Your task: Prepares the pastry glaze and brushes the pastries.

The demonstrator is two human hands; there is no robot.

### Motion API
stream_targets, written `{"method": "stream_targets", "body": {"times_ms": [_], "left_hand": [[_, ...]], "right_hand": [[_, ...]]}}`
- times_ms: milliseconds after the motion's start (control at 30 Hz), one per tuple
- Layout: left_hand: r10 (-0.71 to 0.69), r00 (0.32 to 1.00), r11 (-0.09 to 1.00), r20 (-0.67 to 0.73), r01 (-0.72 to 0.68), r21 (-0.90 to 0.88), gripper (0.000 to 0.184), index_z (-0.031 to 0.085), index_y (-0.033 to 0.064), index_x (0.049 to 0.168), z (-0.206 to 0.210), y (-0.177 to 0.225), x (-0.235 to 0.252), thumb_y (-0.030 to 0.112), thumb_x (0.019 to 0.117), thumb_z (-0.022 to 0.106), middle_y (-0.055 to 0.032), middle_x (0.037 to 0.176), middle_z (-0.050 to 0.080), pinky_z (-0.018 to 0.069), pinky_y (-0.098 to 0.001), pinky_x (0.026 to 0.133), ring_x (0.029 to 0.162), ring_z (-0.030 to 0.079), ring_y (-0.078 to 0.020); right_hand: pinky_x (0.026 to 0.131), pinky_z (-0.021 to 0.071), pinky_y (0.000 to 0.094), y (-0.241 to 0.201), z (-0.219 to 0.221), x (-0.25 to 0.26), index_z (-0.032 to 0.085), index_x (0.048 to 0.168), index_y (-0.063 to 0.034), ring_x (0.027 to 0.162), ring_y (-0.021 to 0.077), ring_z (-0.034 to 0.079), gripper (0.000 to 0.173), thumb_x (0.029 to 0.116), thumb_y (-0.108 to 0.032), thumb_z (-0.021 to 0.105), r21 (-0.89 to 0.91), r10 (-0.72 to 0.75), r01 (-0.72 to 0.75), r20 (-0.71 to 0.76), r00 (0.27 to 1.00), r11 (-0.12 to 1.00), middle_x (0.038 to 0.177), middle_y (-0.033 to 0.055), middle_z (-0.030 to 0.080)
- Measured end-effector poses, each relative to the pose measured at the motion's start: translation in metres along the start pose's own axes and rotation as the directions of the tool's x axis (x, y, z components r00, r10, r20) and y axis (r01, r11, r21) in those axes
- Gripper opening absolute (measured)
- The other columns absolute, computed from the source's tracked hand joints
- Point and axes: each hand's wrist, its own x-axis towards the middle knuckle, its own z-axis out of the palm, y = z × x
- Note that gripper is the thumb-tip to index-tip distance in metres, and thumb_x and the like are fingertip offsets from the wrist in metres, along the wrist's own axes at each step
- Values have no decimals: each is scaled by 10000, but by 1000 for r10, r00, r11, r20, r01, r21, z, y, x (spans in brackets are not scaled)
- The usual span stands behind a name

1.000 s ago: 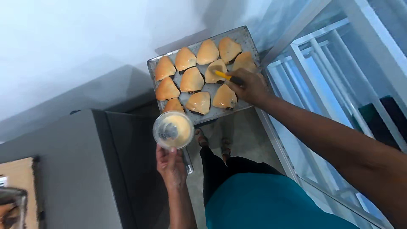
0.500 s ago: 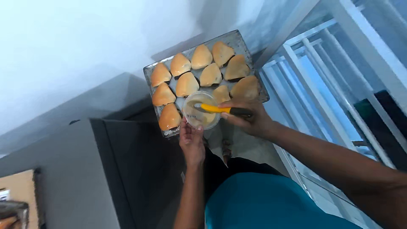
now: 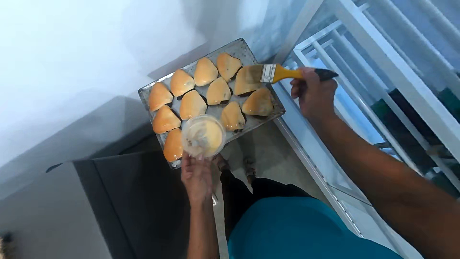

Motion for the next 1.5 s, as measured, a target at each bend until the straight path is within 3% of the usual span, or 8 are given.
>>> {"method": "stream_targets", "body": {"times_ms": [233,367,667,833,1033,1200,1333,1500], "left_hand": [[100,991,995,-94,-98,23,382,445,19,1321,-48,32,-15,10,949,530,-79,1101,708,627,-420,883,984,731,-227],[142,974,990,-175,-139,30,368,413,21,1350,-67,41,-26,5,984,451,-90,1127,702,631,-412,869,992,735,-227],[242,950,970,-199,-244,15,310,416,42,1331,-84,61,-33,44,1020,409,-84,1114,721,628,-415,882,1000,740,-236],[237,949,970,-209,-245,-13,324,434,54,1320,-94,60,-41,90,1006,503,-77,1111,723,624,-407,895,1006,736,-224],[253,928,964,-274,-265,-8,325,420,55,1330,-107,64,-47,51,1005,433,-69,1128,710,620,-407,898,1021,729,-214],[246,918,964,-311,-265,-17,298,448,67,1303,-121,68,-42,22,1019,367,-63,1114,717,624,-401,890,1008,733,-212],[254,921,960,-294,-277,-38,315,457,63,1307,-117,74,-33,56,995,498,-70,1117,721,626,-410,887,1004,736,-224],[251,929,961,-271,-272,-42,348,460,46,1312,-116,78,-21,67,977,552,-86,1117,715,625,-427,889,1007,732,-237]], "right_hand": [[653,574,199,-12,-23,-15,638,1148,-17,692,-3,638,222,1042,-195,559,-320,-84,156,228,970,934,871,-53,683],[704,574,331,6,-34,-75,656,1191,103,790,207,655,307,979,-116,619,-539,-236,488,470,851,687,1001,220,679],[750,565,269,1,-31,-65,669,1178,98,806,158,659,293,1009,-134,612,-568,-237,451,412,880,689,983,210,681],[728,551,161,-25,26,-13,641,1152,69,758,-46,613,246,1010,-127,597,-358,-210,374,420,883,856,958,24,685],[936,520,590,12,97,57,638,1322,20,1064,431,671,352,1035,-174,574,-645,-63,522,595,802,557,1211,274,658],[834,566,380,-12,90,48,660,1217,25,870,194,684,328,1037,-238,583,-601,-105,431,499,860,673,1027,171,709],[892,540,523,-13,110,61,661,1224,40,948,338,693,330,1040,-224,585,-670,-28,387,480,877,633,1070,241,702],[863,559,402,-17,159,65,667,1216,23,922,223,687,323,1033,-224,570,-559,-167,522,564,809,644,1070,180,706]]}}
